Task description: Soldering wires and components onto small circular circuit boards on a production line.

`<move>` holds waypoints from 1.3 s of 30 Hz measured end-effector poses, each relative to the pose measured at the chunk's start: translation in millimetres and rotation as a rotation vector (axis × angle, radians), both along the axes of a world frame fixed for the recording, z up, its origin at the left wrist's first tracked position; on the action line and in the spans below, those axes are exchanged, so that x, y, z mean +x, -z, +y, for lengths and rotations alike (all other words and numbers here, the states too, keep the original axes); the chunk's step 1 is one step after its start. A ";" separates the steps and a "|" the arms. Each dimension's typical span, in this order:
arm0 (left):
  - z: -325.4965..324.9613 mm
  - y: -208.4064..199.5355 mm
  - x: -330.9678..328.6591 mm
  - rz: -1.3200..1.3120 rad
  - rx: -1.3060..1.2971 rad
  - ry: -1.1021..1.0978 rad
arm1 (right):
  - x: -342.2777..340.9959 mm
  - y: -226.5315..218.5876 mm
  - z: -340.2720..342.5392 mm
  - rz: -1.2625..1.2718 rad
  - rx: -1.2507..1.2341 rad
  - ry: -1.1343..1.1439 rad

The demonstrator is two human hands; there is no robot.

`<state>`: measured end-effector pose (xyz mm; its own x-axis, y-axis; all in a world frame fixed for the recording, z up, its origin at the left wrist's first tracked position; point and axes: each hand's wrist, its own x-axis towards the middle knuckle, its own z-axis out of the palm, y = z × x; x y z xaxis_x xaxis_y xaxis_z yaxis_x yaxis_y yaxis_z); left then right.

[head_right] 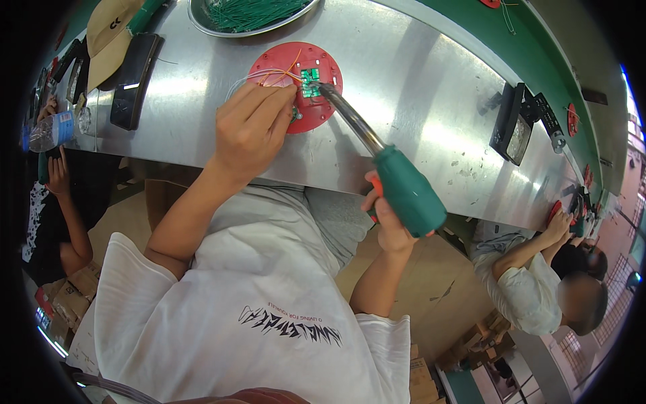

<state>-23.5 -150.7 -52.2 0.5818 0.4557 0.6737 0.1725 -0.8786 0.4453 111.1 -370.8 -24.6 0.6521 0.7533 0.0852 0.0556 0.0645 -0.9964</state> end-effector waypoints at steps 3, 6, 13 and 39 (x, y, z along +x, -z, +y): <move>-0.7 1.4 0.3 0.006 0.001 -0.004 | 4.0 3.1 -5.6 0.018 0.097 0.044; -0.2 -0.4 0.9 -0.015 0.017 -0.018 | 10.7 2.3 -1.2 -0.047 0.063 0.104; 3.1 -2.5 2.3 0.013 -0.007 -0.023 | 30.4 16.7 21.1 0.213 0.190 0.201; 74.0 -39.7 456.1 0.575 -0.169 0.166 | 49.4 36.7 -5.9 0.232 0.471 0.935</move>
